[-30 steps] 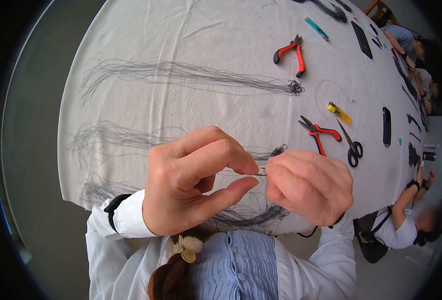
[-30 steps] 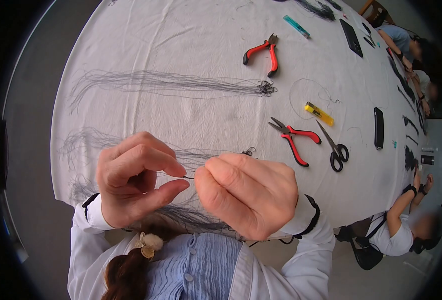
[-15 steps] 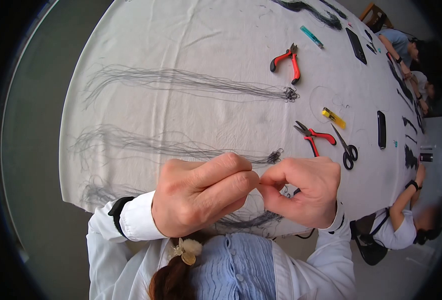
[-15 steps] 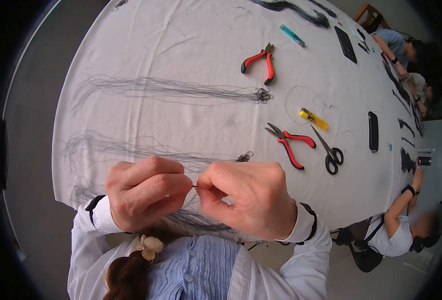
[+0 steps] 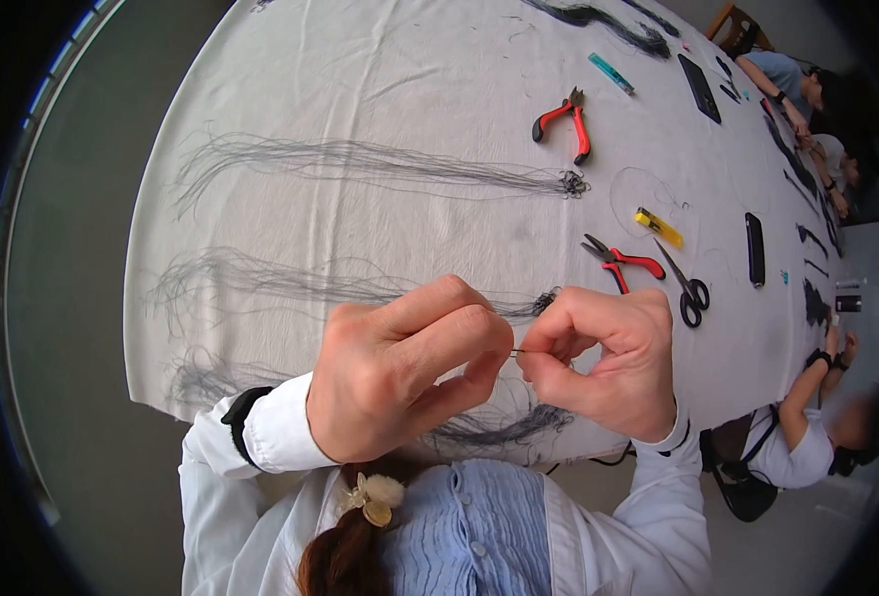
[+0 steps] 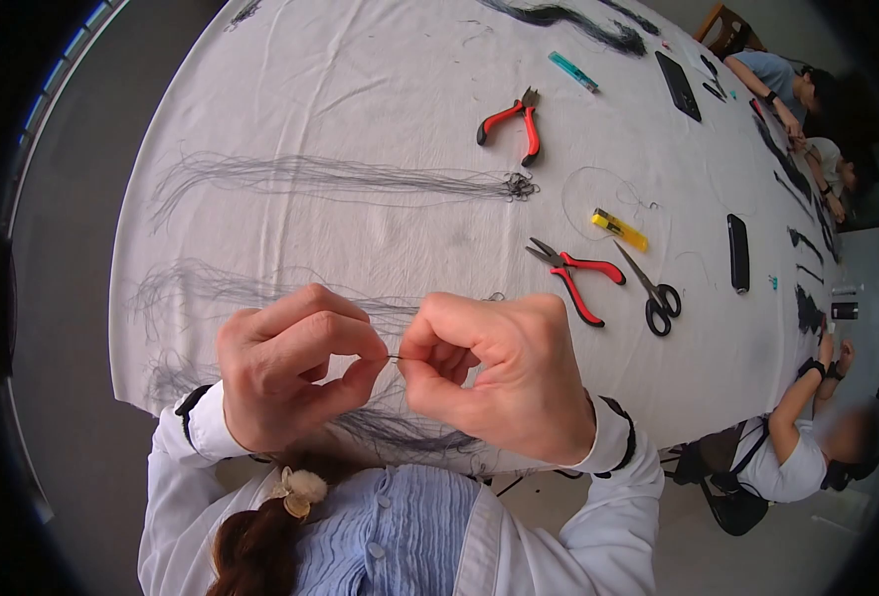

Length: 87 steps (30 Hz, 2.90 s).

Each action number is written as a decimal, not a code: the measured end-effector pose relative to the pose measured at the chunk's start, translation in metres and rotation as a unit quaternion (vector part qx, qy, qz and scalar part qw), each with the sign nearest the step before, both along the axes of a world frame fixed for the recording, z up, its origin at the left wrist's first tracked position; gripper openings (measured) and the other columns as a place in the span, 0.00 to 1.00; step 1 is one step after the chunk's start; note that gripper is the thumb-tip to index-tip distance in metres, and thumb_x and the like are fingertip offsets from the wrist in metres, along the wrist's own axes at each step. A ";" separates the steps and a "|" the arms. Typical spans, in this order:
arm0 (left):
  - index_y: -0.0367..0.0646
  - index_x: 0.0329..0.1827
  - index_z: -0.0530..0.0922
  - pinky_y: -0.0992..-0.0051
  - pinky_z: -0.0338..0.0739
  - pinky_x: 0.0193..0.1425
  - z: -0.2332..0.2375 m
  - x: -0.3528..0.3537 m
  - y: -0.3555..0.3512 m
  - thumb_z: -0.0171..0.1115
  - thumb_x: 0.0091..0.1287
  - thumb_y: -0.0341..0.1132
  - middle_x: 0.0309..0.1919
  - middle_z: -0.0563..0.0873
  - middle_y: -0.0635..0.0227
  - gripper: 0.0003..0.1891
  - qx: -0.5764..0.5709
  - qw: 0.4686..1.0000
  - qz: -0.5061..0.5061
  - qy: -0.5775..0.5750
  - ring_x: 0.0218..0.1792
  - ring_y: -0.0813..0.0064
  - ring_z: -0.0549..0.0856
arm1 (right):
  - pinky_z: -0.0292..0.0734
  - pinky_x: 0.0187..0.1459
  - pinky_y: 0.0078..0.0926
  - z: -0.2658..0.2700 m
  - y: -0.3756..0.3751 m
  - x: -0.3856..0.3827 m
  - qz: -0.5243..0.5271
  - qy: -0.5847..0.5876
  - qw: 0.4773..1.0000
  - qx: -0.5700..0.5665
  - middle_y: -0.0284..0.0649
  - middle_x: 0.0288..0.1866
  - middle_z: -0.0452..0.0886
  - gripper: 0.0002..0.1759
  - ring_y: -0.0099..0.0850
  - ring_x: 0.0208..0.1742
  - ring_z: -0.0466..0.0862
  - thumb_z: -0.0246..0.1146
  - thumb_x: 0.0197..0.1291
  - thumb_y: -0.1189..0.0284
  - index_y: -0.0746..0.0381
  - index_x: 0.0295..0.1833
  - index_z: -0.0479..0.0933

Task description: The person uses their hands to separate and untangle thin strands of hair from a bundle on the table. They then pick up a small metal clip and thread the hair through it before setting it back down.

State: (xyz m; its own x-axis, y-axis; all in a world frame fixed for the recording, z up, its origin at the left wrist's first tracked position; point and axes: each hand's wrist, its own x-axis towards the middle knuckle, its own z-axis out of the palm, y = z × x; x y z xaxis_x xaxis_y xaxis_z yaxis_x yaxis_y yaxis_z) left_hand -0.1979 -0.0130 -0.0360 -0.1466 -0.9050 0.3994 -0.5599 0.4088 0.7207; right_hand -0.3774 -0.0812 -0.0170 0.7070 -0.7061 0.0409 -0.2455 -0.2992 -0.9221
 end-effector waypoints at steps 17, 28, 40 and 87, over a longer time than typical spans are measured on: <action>0.39 0.24 0.81 0.83 0.62 0.18 0.030 0.034 0.014 0.74 0.49 0.28 0.21 0.82 0.69 0.07 0.173 0.981 0.001 0.089 0.19 0.84 0.77 | 0.75 0.26 0.11 0.012 -0.008 -0.019 -0.035 0.013 0.999 0.018 0.31 0.20 0.79 0.04 0.15 0.23 0.79 0.63 0.45 0.84 0.66 0.26 0.75; 0.34 0.26 0.84 0.90 0.70 0.17 0.066 0.109 0.080 0.78 0.43 0.23 0.21 0.82 0.59 0.10 0.219 0.905 -0.145 0.336 0.16 0.83 0.80 | 0.72 0.25 0.12 0.015 -0.070 -0.079 -0.127 0.117 0.978 0.115 0.31 0.21 0.77 0.04 0.15 0.22 0.77 0.60 0.52 0.80 0.63 0.28 0.72; 0.42 0.27 0.75 0.88 0.50 0.17 0.071 0.195 0.094 0.66 0.61 0.38 0.22 0.73 0.75 0.11 0.122 0.979 0.149 0.073 0.15 0.94 0.62 | 0.68 0.22 0.11 -0.004 -0.119 -0.084 -0.062 0.271 0.951 0.138 0.33 0.21 0.79 0.04 0.16 0.20 0.76 0.60 0.55 0.75 0.63 0.29 0.75; 0.35 0.41 0.79 0.63 0.73 0.58 -0.042 -0.010 0.047 0.66 0.51 0.29 0.55 0.76 0.56 0.14 0.133 0.896 -0.330 -0.264 0.58 0.53 0.72 | 0.72 0.29 0.23 -0.066 -0.006 -0.074 -0.020 0.224 0.974 -0.012 0.40 0.25 0.79 0.06 0.27 0.27 0.80 0.63 0.52 0.76 0.68 0.29 0.73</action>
State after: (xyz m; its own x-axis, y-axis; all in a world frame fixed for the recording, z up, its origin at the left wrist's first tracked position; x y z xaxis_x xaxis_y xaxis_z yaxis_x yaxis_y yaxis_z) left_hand -0.2081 0.0337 -0.0778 -0.7908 -0.6038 -0.1002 -0.5505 0.6301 0.5477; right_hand -0.4512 -0.0868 -0.0828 0.6298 -0.7362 -0.2479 -0.6330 -0.3013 -0.7131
